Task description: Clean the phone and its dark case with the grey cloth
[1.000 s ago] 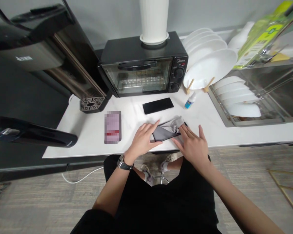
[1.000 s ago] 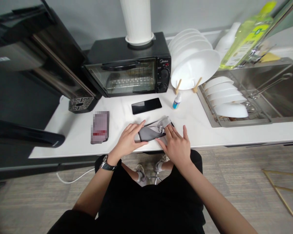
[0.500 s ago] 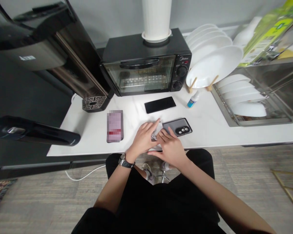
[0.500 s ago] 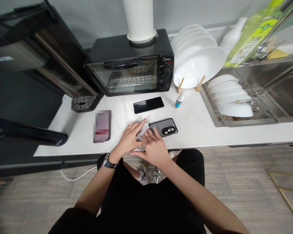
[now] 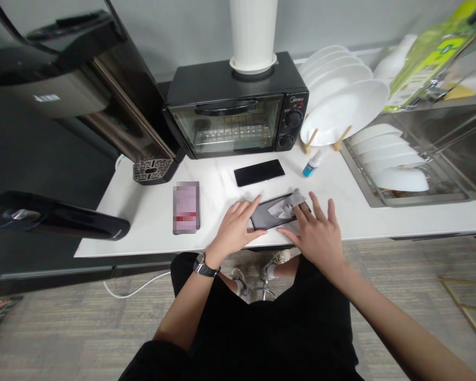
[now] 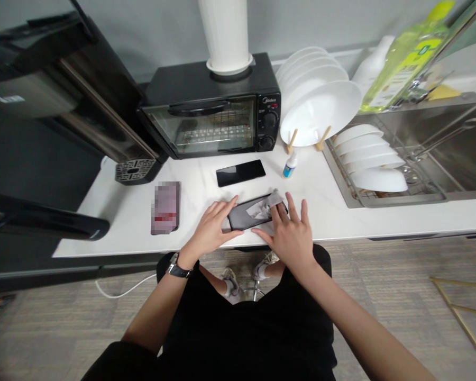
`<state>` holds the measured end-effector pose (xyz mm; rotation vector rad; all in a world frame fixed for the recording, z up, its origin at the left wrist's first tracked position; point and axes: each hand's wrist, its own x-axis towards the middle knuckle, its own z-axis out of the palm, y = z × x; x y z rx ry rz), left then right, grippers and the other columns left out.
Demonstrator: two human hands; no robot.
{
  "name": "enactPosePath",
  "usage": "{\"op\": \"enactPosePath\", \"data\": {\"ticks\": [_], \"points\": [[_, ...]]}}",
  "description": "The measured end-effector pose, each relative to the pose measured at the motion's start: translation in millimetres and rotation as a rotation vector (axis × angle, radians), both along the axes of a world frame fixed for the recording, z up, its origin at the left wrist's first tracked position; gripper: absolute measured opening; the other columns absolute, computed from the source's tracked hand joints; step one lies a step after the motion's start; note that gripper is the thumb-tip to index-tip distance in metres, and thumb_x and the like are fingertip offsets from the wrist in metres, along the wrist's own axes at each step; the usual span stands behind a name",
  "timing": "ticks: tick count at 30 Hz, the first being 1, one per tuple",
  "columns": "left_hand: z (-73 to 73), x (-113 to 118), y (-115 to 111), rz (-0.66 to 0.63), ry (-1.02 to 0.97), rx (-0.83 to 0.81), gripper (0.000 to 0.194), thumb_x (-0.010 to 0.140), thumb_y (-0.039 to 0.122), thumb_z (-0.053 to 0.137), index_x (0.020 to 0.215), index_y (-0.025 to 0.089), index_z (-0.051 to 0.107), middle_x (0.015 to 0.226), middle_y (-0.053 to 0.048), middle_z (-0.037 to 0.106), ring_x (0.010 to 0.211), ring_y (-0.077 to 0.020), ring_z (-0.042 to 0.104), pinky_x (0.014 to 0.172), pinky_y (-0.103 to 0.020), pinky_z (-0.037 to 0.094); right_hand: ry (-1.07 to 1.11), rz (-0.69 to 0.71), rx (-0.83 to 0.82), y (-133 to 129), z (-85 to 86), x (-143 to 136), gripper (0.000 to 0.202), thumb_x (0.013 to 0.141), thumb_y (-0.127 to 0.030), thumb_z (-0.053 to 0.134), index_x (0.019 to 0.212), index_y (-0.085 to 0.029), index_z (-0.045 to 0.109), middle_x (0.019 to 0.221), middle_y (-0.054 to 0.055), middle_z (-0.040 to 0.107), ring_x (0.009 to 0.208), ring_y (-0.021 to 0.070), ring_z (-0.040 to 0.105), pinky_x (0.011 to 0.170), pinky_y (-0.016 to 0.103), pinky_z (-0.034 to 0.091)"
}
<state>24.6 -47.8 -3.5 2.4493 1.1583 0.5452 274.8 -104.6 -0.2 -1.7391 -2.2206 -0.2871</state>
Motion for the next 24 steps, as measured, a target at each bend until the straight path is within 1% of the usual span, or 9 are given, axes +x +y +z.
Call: {"op": "enactPosePath", "data": {"ticks": [3, 5, 8, 11, 14, 16, 18, 21, 24], "points": [[-1.1, -0.5, 1.3, -0.023, -0.018, -0.015, 0.098, 0.094, 0.056, 0.072, 0.171, 0.029, 0.017, 0.136, -0.012, 0.062, 0.122, -0.0336, 0.055, 0.111, -0.050, 0.046, 0.015, 0.009, -0.004, 8.5, -7.7, -26.0, 0.089, 0.098, -0.077, 0.044, 0.133, 0.002, 0.064, 0.138, 0.035, 0.065, 0.151, 0.0464, 0.045, 0.125, 0.068, 0.027], [-4.2, -1.7, 3.4, -0.044, -0.026, -0.020, 0.099, 0.095, 0.054, 0.071, 0.171, 0.028, 0.014, 0.140, -0.013, 0.061, 0.123, -0.0340, 0.055, 0.111, -0.051, 0.045, 0.048, 0.022, -0.013, 10.8, -12.3, -48.8, 0.094, 0.096, -0.080, 0.043, 0.131, 0.005, 0.064, 0.134, 0.037, 0.067, 0.147, 0.0472, 0.049, 0.125, 0.066, 0.030], [-10.4, -3.1, 6.6, -0.052, -0.005, -0.008, 0.098, 0.095, 0.042, 0.072, 0.171, 0.025, 0.013, 0.139, -0.014, 0.061, 0.122, -0.0343, 0.056, 0.110, -0.050, 0.046, 0.135, 0.103, -0.028, 7.4, -16.9, -81.1, 0.098, 0.093, -0.084, 0.042, 0.129, 0.004, 0.066, 0.128, 0.034, 0.071, 0.143, 0.0459, 0.054, 0.125, 0.064, 0.031], [-12.8, -2.8, 6.2, -0.010, 0.034, 0.007, 0.094, 0.093, 0.027, 0.070, 0.170, 0.022, 0.017, 0.135, -0.013, 0.061, 0.121, -0.0336, 0.056, 0.109, -0.048, 0.046, 0.233, 0.207, -0.055, -2.0, -17.4, -94.8, 0.097, 0.090, -0.087, 0.042, 0.127, -0.001, 0.068, 0.128, 0.028, 0.073, 0.142, 0.0408, 0.056, 0.126, 0.058, 0.034], [-8.6, -1.7, 2.2, 0.009, 0.043, 0.003, 0.095, 0.092, 0.029, 0.072, 0.170, 0.021, 0.018, 0.136, -0.013, 0.059, 0.123, -0.0336, 0.054, 0.110, -0.047, 0.046, 0.250, 0.257, -0.085, -14.0, -12.9, -82.2, 0.088, 0.093, -0.084, 0.043, 0.130, -0.008, 0.068, 0.130, 0.022, 0.075, 0.142, 0.0363, 0.058, 0.127, 0.058, 0.031], [-4.4, -1.3, -0.6, 0.014, 0.027, -0.008, 0.099, 0.093, 0.038, 0.075, 0.170, 0.022, 0.016, 0.137, -0.013, 0.059, 0.124, -0.0337, 0.053, 0.110, -0.047, 0.046, 0.214, 0.270, -0.103, -21.7, -8.0, -64.3, 0.080, 0.097, -0.078, 0.044, 0.132, -0.010, 0.066, 0.132, 0.020, 0.074, 0.141, 0.0343, 0.059, 0.128, 0.059, 0.029], [-1.3, -1.1, -2.4, 0.015, 0.008, -0.014, 0.102, 0.092, 0.047, 0.077, 0.171, 0.025, 0.015, 0.137, -0.012, 0.059, 0.124, -0.0339, 0.054, 0.110, -0.048, 0.047, 0.160, 0.253, -0.114, -27.0, -3.0, -44.3, 0.071, 0.101, -0.071, 0.046, 0.134, -0.012, 0.065, 0.133, 0.019, 0.074, 0.140, 0.0334, 0.060, 0.127, 0.058, 0.030], [0.4, -0.4, -3.1, 0.002, -0.004, -0.012, 0.103, 0.092, 0.050, 0.077, 0.171, 0.028, 0.014, 0.136, -0.012, 0.060, 0.124, -0.0338, 0.054, 0.109, -0.049, 0.047, 0.069, 0.156, -0.101, -26.2, 2.3, -15.9, 0.066, 0.103, -0.066, 0.048, 0.135, -0.011, 0.065, 0.133, 0.020, 0.074, 0.142, 0.0374, 0.058, 0.124, 0.060, 0.032], [0.6, 0.5, -2.9, -0.001, -0.002, -0.002, 0.101, 0.093, 0.049, 0.076, 0.171, 0.028, 0.015, 0.135, -0.012, 0.060, 0.123, -0.0334, 0.054, 0.110, -0.049, 0.047, 0.018, 0.021, -0.052, -16.0, 2.5, 3.0, 0.070, 0.102, -0.068, 0.046, 0.135, -0.008, 0.065, 0.133, 0.023, 0.073, 0.149, 0.0453, 0.048, 0.123, 0.068, 0.029]]}}
